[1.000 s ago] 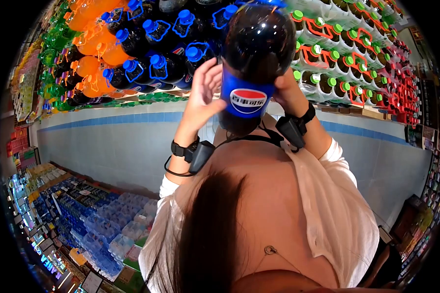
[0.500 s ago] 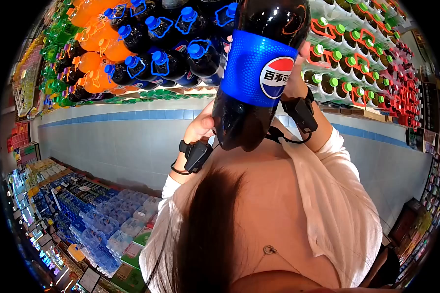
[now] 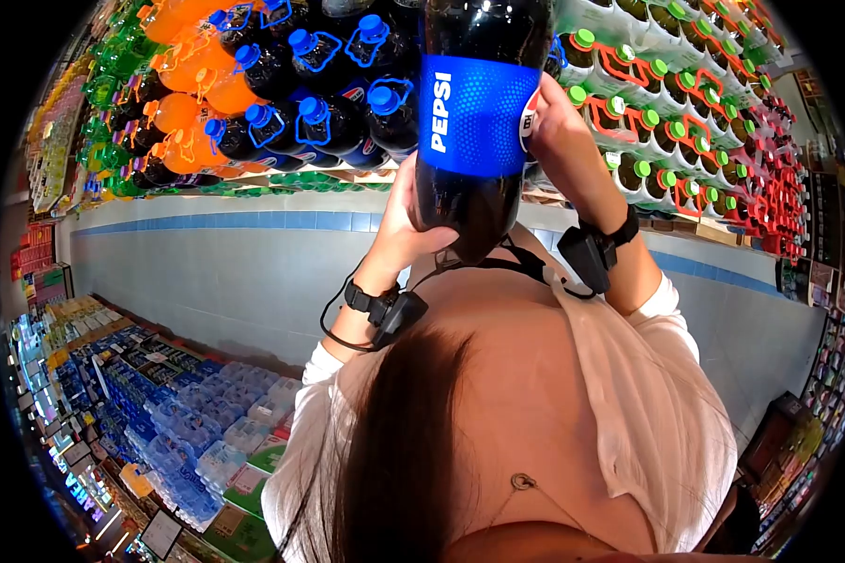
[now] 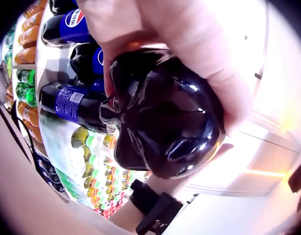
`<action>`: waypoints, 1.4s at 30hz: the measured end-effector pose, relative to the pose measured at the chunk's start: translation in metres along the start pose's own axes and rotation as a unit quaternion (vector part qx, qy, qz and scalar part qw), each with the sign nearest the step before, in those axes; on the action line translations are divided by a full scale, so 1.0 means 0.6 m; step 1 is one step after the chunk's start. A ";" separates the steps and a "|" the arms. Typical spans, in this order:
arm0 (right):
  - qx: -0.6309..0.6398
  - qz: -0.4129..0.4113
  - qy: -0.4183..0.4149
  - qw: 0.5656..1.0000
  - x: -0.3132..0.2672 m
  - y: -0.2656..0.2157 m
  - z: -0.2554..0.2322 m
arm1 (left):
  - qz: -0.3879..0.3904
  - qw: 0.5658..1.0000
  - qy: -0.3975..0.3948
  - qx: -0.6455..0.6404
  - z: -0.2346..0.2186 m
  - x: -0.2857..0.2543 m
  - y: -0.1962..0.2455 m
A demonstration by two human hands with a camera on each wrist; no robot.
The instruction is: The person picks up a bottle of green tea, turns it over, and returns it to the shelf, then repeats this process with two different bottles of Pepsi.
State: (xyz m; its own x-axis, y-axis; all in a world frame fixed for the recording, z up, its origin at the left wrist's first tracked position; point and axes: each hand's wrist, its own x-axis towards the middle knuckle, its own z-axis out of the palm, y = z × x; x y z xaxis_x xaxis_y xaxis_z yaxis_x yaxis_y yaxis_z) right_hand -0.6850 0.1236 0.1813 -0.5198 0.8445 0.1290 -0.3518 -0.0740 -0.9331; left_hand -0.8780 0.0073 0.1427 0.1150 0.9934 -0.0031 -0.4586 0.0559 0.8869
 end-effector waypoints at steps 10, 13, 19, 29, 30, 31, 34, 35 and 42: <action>0.076 0.058 0.108 0.989 0.009 0.014 0.046 | 0.104 0.956 0.078 0.262 0.007 0.010 -0.021; 0.092 0.065 0.118 0.987 0.011 0.033 0.035 | 0.103 0.912 0.113 0.380 0.008 0.006 -0.014; 0.164 0.068 0.136 0.975 0.021 0.064 0.026 | 0.120 0.814 0.139 0.552 0.014 0.010 -0.002; 0.191 0.070 0.064 0.977 0.013 0.063 0.005 | 0.071 0.975 0.031 0.208 -0.042 0.023 0.018; 0.194 0.081 0.052 0.976 0.010 0.060 0.005 | 0.049 0.995 0.026 0.084 -0.053 0.027 0.016; 0.183 0.089 0.077 0.976 0.009 0.069 0.003 | 0.029 0.997 -0.003 0.070 -0.066 0.030 0.017; 0.282 0.100 0.016 0.954 0.009 0.096 -0.014 | -0.018 0.997 -0.075 0.004 -0.071 0.042 0.020; 0.335 0.103 -0.018 0.937 0.009 0.103 -0.020 | -0.045 0.994 -0.101 -0.012 -0.067 0.042 0.025; 0.340 0.143 -0.074 0.926 0.018 0.180 -0.072 | -0.158 0.973 -0.164 -0.042 -0.012 0.041 0.041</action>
State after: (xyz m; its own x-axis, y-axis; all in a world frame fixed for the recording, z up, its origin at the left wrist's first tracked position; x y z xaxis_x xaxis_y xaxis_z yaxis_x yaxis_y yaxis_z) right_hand -0.6949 0.1477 0.0675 -0.7512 0.6601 -0.0002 -0.5657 -0.6439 -0.5152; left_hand -0.8928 0.0340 0.1610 0.5312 0.8401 -0.1098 -0.4230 0.3753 0.8248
